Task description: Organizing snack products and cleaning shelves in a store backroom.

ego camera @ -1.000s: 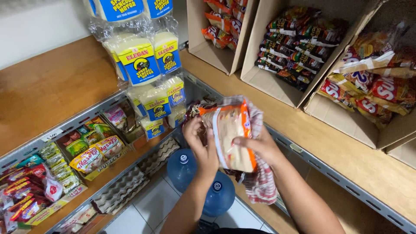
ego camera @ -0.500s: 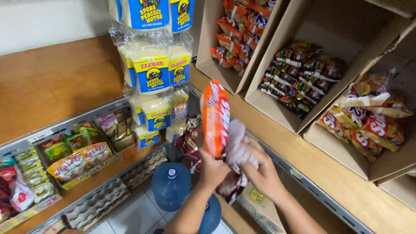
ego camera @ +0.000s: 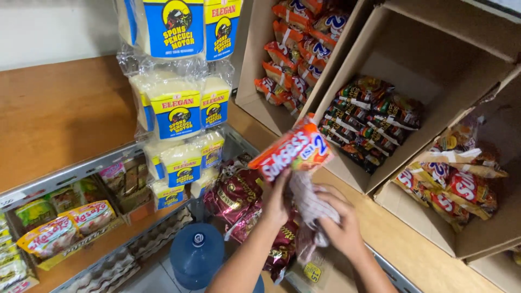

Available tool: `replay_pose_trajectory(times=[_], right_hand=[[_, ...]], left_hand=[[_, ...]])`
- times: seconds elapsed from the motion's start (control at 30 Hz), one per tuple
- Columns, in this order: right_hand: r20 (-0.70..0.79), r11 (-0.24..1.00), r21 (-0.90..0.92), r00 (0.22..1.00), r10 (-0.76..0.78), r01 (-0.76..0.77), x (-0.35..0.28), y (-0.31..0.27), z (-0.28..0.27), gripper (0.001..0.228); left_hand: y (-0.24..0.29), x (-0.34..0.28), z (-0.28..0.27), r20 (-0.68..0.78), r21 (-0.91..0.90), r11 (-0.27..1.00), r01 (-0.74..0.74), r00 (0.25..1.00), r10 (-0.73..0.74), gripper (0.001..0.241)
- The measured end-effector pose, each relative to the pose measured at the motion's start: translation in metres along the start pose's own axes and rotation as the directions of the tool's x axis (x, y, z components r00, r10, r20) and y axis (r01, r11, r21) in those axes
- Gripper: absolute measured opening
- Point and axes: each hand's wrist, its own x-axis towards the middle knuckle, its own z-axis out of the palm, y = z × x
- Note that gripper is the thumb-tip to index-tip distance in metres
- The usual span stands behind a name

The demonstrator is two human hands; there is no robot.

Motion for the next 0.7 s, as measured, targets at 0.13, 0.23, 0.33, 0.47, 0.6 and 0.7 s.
replay_pose_trajectory(times=[0.13,0.23,0.33,0.47,0.6,0.7], right_hand=[[-0.148,0.981,-0.178,0.988,0.051,-0.077,-0.050,0.021,-0.025,0.038],[-0.230,0.961,-0.245,0.971,0.071,-0.128,-0.085,0.046,-0.035,0.039],[-0.289,0.943,-0.312,0.957,0.021,-0.115,-0.091,0.053,-0.036,0.039],[-0.323,0.948,-0.301,0.946,0.001,-0.104,-0.083,0.057,-0.036,0.036],[-0.312,0.953,-0.285,0.950,0.004,-0.098,-0.080,0.062,-0.038,0.038],[-0.301,0.958,-0.272,0.954,0.003,-0.089,-0.083,0.067,-0.039,0.038]], left_hand=[[0.076,0.042,0.053,0.074,-0.016,0.980,-0.196,0.978,0.197,0.064],[0.117,0.117,0.095,0.231,-0.117,0.974,-0.194,0.949,0.216,0.060],[0.128,0.218,0.138,0.276,-0.221,0.974,-0.043,0.955,0.105,0.051],[0.121,0.291,0.204,0.307,-0.034,0.983,-0.180,0.934,0.181,0.051],[0.105,0.313,0.243,0.247,0.339,0.881,-0.329,0.935,0.254,0.078],[0.073,0.360,0.243,0.260,0.488,0.807,-0.334,0.938,0.231,0.106]])
